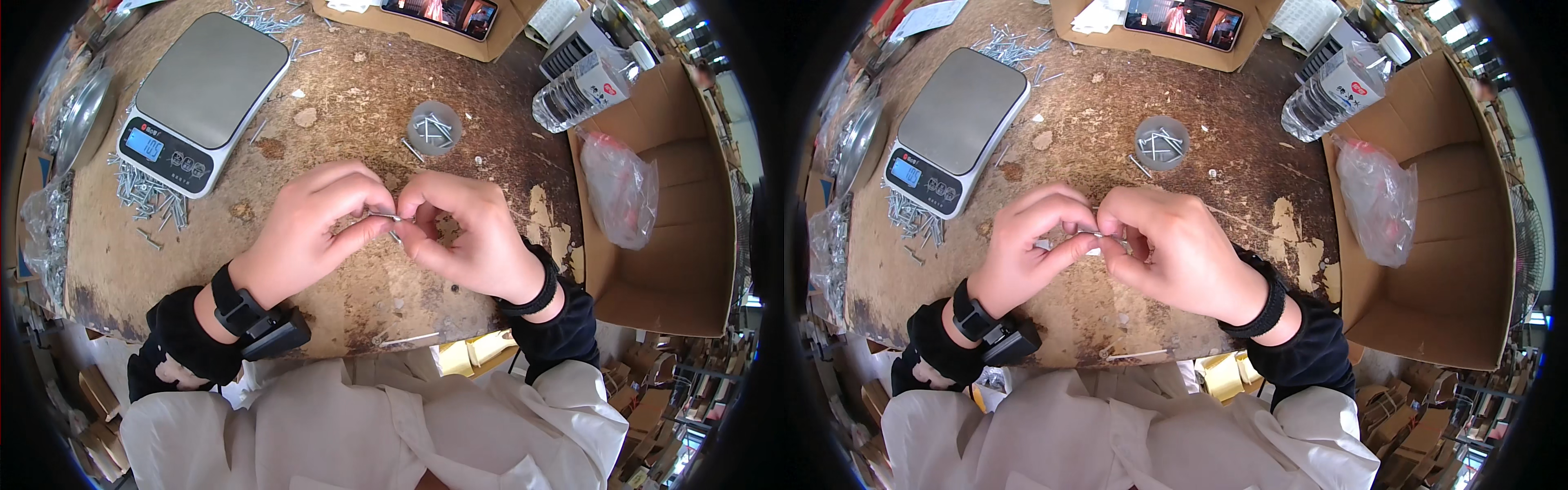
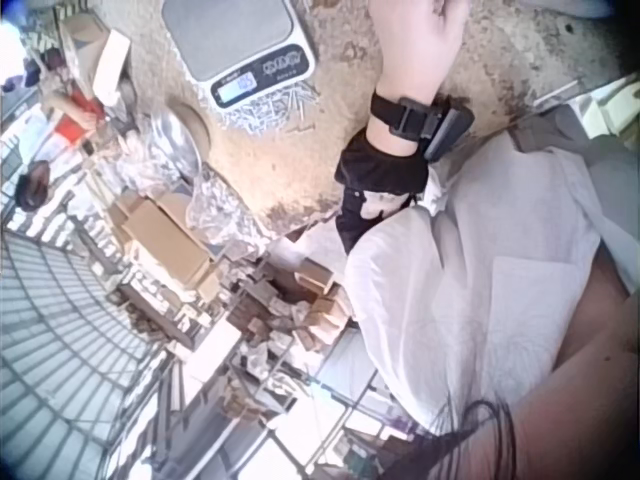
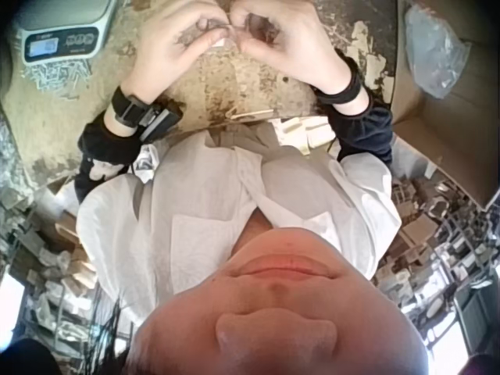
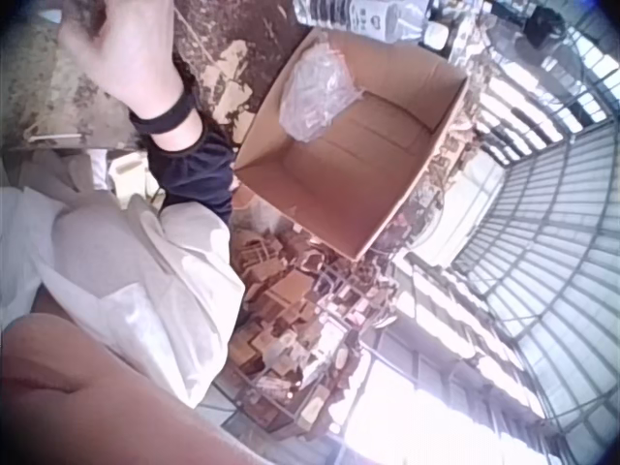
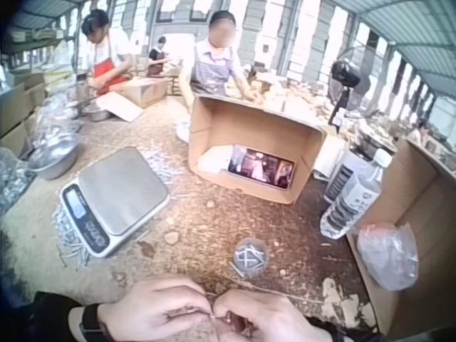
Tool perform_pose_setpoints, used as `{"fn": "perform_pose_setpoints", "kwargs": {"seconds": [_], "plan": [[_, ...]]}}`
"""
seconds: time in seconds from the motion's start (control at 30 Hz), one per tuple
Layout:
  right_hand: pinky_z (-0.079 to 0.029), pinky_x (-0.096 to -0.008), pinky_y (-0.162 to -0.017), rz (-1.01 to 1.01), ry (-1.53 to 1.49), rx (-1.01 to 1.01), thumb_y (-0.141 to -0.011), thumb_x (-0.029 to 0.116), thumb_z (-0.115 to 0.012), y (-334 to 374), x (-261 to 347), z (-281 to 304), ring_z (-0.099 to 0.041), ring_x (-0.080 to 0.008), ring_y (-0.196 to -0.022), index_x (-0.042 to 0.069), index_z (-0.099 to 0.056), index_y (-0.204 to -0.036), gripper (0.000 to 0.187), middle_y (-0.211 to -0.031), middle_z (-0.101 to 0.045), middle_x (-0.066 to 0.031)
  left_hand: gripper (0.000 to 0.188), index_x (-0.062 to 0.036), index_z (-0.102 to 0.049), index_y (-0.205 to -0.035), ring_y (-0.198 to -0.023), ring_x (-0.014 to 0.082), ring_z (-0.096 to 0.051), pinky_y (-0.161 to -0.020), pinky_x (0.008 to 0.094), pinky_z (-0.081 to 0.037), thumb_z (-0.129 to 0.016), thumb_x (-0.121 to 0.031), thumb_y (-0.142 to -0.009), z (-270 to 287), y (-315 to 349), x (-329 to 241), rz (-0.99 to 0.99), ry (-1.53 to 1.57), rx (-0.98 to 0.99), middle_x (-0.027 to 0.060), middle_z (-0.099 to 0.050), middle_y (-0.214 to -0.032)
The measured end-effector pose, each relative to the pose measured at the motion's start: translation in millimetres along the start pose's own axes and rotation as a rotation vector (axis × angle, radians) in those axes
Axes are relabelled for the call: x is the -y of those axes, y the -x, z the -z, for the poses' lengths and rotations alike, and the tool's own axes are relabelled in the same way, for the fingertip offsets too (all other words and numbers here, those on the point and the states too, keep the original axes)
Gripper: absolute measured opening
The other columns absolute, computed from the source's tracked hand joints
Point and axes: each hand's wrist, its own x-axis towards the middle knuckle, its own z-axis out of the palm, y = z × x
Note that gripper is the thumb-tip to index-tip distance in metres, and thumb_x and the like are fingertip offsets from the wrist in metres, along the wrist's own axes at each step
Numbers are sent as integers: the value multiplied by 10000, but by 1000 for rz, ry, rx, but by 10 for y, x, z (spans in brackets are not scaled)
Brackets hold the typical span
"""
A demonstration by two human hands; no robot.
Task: The person weighs small metal nails on a digital scale, then places them into small plastic bags. The person repeatedly scoops nails from a large pile on the table, measures them, and seals them in bags. A smartphone playing a video is visible on the table.
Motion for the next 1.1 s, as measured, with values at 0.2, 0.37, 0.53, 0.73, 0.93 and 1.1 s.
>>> {"fn": "perform_pose_setpoints", "kwargs": {"seconds": [0.2,0.37,0.53,0.73,0.93,1.1], "plan": [[-527,-292,-601,68,-16,-24,-821,-15,-725,-23,-35,27,-683,-171,-673,18,-663,-923,124,-805,-671,-76,623,-55,-485,-1379,-848,129,-633,-786,283,-519,-754,38,-825,-139,56,46,165,436,-83,35,-649,-920],[-565,-309,-660,151,95,-162,-821,11,-732,-67,-143,170,-711,-197,-735,27,-680,-896,93,-829,-711,-78,728,-56,-418,-1440,-941,137,-611,-851,296,-492,-782,14,-813,-171,39,75,117,459,-196,65,-623,-1111],[-540,-337,-708,73,416,-378,-807,52,-770,-183,-432,497,-691,-248,-792,34,-713,-908,117,-868,-717,-94,650,-53,-442,-1418,-1041,137,-575,-899,298,-455,-762,-48,-853,-17,34,177,176,139,-186,80,-588,-1232],[-527,-428,-921,229,687,-238,-806,105,-764,-239,-443,497,-630,-351,-1112,63,-734,-942,146,-1078,-709,-97,453,-55,-545,-1313,-1079,188,-576,-936,347,-456,-713,-110,-896,-9,36,265,166,28,-131,77,-598,-1209],[-442,-472,-1062,192,834,-59,-714,128,-790,-148,-297,195,-507,-365,-1293,62,-744,-861,168,-1257,-619,-114,232,-63,-675,-1057,-1102,308,-585,-967,421,-455,-738,-115,-839,32,37,283,83,-340,28,98,-605,-1137],[-474,-443,-1013,53,880,-103,-708,159,-797,-116,-411,194,-557,-320,-1221,66,-756,-856,179,-1161,-654,-111,144,-51,-680,-927,-1070,306,-576,-946,423,-447,-753,-116,-822,12,14,309,104,-325,16,84,-609,-1076]]}}
